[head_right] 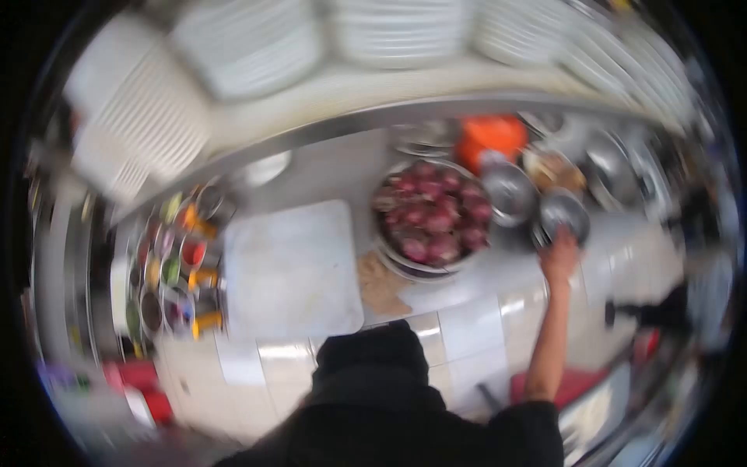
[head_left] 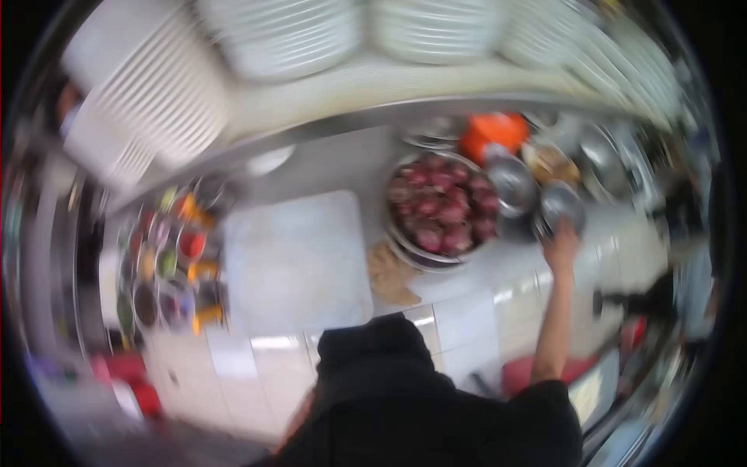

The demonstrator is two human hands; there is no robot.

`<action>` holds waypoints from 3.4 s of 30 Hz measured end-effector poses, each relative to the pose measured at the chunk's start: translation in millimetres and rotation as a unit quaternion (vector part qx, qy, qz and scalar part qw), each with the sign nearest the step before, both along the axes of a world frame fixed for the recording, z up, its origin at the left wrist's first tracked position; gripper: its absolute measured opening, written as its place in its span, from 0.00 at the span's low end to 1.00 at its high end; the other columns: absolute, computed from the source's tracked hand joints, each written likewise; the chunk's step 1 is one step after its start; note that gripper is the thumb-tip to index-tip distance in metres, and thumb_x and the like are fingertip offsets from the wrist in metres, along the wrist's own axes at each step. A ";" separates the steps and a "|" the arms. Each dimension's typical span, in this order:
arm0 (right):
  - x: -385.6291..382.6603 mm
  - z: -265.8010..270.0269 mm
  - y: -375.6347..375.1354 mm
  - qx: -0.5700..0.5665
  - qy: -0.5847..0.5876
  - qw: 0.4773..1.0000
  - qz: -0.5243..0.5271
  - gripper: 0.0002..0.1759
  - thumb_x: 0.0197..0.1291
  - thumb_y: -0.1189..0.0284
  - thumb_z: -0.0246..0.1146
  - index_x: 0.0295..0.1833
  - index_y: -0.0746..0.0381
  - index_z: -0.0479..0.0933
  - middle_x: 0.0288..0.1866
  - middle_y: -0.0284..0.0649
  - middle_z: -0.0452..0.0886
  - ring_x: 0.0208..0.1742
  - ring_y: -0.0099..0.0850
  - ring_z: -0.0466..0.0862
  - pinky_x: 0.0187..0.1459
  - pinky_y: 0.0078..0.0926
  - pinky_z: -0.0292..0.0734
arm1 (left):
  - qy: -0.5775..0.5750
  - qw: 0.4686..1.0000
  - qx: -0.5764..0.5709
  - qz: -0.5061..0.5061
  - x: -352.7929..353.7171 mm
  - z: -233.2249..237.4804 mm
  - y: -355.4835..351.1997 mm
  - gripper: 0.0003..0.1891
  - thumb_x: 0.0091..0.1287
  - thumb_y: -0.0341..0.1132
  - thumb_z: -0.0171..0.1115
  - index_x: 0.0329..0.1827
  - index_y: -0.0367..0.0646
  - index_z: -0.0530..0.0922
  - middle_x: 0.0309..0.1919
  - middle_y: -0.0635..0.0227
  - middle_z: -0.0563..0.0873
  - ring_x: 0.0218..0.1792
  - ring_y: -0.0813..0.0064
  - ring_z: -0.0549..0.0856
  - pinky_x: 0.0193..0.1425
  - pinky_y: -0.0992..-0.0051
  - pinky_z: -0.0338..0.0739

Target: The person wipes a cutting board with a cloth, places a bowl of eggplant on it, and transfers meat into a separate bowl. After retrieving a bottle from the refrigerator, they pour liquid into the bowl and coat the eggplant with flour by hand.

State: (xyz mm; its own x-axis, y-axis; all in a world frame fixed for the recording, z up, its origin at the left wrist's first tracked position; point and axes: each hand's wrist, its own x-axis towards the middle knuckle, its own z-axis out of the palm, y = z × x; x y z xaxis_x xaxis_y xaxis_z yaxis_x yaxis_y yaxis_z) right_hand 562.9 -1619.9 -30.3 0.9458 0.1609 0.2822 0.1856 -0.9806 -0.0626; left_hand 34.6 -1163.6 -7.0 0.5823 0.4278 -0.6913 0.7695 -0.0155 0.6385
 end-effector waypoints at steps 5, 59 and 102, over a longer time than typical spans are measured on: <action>38.8 6.6 -69.3 -0.084 -0.054 0.989 0.106 0.10 0.54 0.67 0.62 0.37 0.61 0.83 0.37 0.48 0.84 0.39 0.49 0.83 0.43 0.47 0.76 | 0.031 0.892 -0.232 0.385 -49.4 -106.9 -39.6 0.27 0.65 0.54 0.57 0.63 0.49 0.75 0.54 0.60 0.79 0.55 0.57 0.76 0.55 0.51 0.74; -829.1 -237.5 1150.8 0.043 0.268 0.702 0.659 0.38 0.48 0.66 0.70 0.65 0.67 0.67 0.66 0.58 0.68 0.69 0.54 0.66 0.69 0.44 0.61 | -0.208 0.135 -0.059 0.967 -485.8 -181.3 176.2 0.12 0.49 0.17 0.54 0.39 0.32 0.72 0.34 0.61 0.78 0.36 0.69 0.80 0.39 0.70 0.78; -782.5 -405.2 1391.5 -0.017 0.263 0.805 0.532 0.41 0.59 0.45 0.60 0.74 0.52 0.61 0.76 0.43 0.61 0.77 0.39 0.58 0.76 0.34 0.50 | -0.070 0.778 0.007 0.625 -575.1 -335.0 739.2 0.14 0.51 0.27 0.61 0.19 0.35 0.62 0.15 0.60 0.69 0.21 0.71 0.67 0.28 0.65 0.66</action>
